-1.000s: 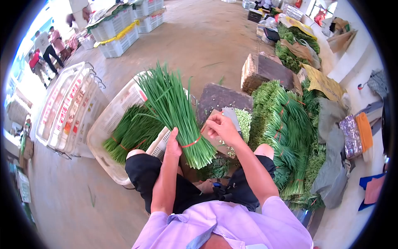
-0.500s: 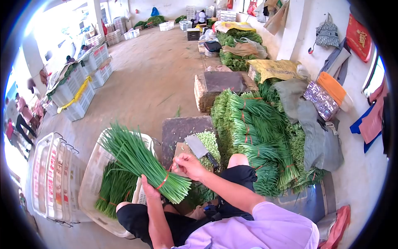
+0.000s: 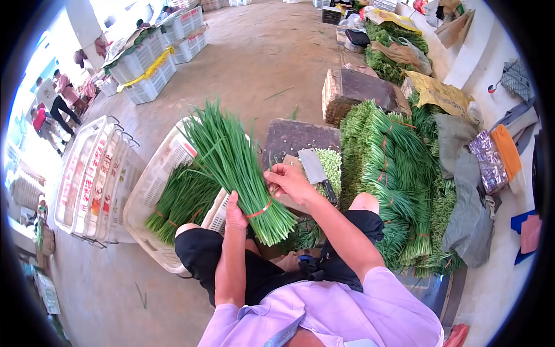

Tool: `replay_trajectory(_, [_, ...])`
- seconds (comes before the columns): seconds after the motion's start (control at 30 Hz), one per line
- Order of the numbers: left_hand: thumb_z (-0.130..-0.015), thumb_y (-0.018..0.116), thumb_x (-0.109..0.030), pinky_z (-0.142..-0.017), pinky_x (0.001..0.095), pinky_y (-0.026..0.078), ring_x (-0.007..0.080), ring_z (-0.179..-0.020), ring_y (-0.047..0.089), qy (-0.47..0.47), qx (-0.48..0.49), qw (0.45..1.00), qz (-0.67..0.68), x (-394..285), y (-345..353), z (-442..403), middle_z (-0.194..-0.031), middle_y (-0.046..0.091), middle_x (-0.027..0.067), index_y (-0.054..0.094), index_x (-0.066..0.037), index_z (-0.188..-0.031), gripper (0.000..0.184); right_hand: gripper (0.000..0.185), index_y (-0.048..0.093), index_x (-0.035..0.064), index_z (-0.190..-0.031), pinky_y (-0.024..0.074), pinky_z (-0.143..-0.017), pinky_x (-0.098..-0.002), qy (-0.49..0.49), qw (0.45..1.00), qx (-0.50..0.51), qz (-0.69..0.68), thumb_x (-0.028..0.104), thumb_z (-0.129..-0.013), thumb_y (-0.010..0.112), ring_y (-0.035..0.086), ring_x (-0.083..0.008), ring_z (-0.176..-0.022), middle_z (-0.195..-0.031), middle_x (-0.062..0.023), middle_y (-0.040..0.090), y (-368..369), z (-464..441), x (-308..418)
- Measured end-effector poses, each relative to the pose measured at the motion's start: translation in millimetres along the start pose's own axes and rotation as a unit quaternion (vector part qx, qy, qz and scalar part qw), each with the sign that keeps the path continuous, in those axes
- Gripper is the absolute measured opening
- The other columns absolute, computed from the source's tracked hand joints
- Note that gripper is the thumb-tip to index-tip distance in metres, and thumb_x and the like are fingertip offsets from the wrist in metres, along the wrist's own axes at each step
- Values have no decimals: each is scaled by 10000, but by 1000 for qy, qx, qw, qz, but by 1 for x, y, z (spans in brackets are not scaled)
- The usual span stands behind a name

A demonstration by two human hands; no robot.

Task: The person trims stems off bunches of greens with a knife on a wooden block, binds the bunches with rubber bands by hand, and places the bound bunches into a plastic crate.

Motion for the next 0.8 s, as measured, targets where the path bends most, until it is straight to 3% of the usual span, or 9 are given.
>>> replay_trajectory(0.27, [-800, 677, -645, -941, 485, 538, 313, -1077, 653, -13, 23, 999, -26, 0, 1, -1, -1235, 639, 174, 517, -1, -1352, 864, 153, 614, 62, -919, 493, -500, -208, 20, 1000, -18, -11, 190, -950, 691, 616, -81, -621, -772, -17, 648, -4, -3, -11])
replay_trajectory(0.37, [-860, 652, -588, -978, 492, 517, 321, -1105, 645, -9, -11, 1000, 10, 4, -12, -2, -1249, 638, 176, 513, -2, -1355, 780, 108, 599, 80, -913, 527, -564, -234, -58, 996, -34, -52, 156, -982, 633, 655, -118, -671, -801, -48, 667, -1, 14, -6])
replay_trajectory(0.47, [-908, 640, -520, -1009, 489, 499, 319, -1128, 635, 5, -32, 998, 47, 4, -22, -8, -1267, 635, 164, 513, -8, -1354, 690, 58, 608, 55, -994, 570, -664, -312, -67, 957, 221, -174, 101, -1002, 574, 696, -196, -760, -877, -109, 704, -14, 46, -14])
replay_trajectory(0.5, [-926, 631, -496, -1010, 491, 498, 320, -1132, 633, 13, -34, 997, 62, 5, -26, -10, -1269, 634, 158, 515, -13, -1351, 653, 58, 608, 55, -994, 570, -664, -312, -62, 957, 224, -173, 101, -1002, 574, 696, -196, -760, -877, -109, 704, -18, 56, -11])
replay_trajectory(0.57, [-939, 625, -476, -1018, 495, 491, 319, -1142, 627, 16, -66, 995, 77, 8, -39, -12, -1283, 626, 161, 511, -16, -1356, 631, 178, 621, 28, -1121, 578, -746, -327, 107, 933, 339, 55, 123, -971, 637, 710, -213, -856, -973, -138, 723, -14, 78, 1])
replay_trajectory(0.63, [-937, 632, -470, -1019, 488, 491, 314, -1136, 631, 18, -45, 995, 85, 7, -36, -14, -1281, 629, 156, 512, -18, -1357, 629, 303, 629, 13, -1202, 592, -749, -313, 182, 897, 378, 142, 127, -927, 685, 702, -182, -897, -1013, -132, 727, -17, 88, 5])
replay_trajectory(0.67, [-931, 644, -465, -1016, 479, 494, 309, -1132, 633, 10, -50, 995, 87, 7, -36, -14, -1273, 635, 151, 519, -18, -1353, 627, 418, 619, 24, -1277, 581, -741, -311, 166, 893, 369, 197, 162, -897, 729, 693, -155, -904, -974, -105, 730, -22, 84, 7])
replay_trajectory(0.7, [-931, 644, -465, -1016, 479, 494, 309, -1132, 633, 12, -51, 995, 86, 6, -34, -13, -1273, 635, 151, 519, -18, -1353, 627, 323, 656, 26, -1184, 571, -678, -281, 140, 906, 316, 245, 182, -908, 721, 697, -133, -836, -936, -78, 726, -24, 78, 9])
replay_trajectory(0.8, [-899, 684, -456, -1002, 464, 505, 294, -1115, 644, -2, -46, 998, 51, 6, -24, -10, -1244, 654, 141, 542, -20, -1333, 632, 120, 666, 66, -987, 505, -540, -211, 93, 969, 162, 161, 181, -953, 673, 664, -78, -655, -811, -10, 699, -28, 65, 19])
Point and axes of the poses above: each hand's wrist, its own z-axis away from the middle knuckle, its own y-axis out of the palm, x = y × z, the point moved 1 cm from there along -z, towards the middle knuckle
